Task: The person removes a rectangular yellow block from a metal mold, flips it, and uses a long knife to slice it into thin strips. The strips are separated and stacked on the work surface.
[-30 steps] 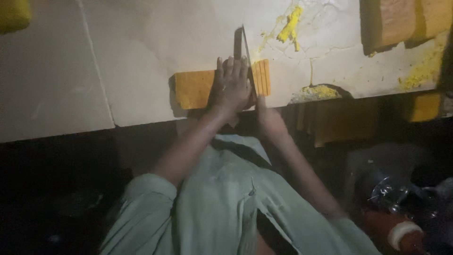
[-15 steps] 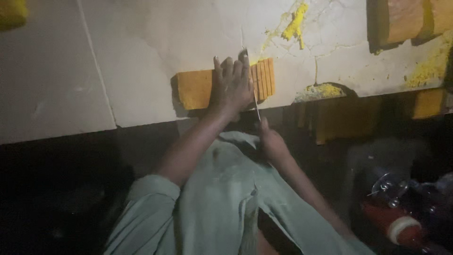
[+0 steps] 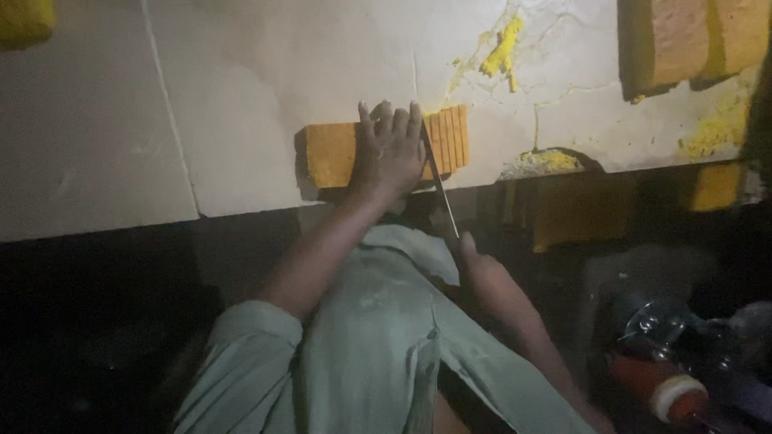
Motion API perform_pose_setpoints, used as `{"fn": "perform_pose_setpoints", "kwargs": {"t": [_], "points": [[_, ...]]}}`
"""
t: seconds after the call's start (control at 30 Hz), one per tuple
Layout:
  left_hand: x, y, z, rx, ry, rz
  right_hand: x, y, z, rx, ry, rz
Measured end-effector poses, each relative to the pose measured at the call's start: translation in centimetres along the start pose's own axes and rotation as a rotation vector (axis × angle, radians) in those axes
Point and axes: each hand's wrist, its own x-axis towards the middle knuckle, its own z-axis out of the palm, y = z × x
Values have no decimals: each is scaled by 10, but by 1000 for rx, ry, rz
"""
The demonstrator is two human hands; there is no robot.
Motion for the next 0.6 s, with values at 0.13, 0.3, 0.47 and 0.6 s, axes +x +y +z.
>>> {"fn": "perform_pose_setpoints", "kwargs": {"t": [0.13,0.3,0.47,0.6], "points": [[2,-2,2,61,-115,16,59,32,41,-3,265,-189],[-6,-7,15,178,148,63,134,15,12,731,149,139],[-15,-13,2,203,70,56,95,-58,-45,609,172,40],[-10,-11,-16,41,-28,-16,10,-51,-25,305,152,-103]]}}
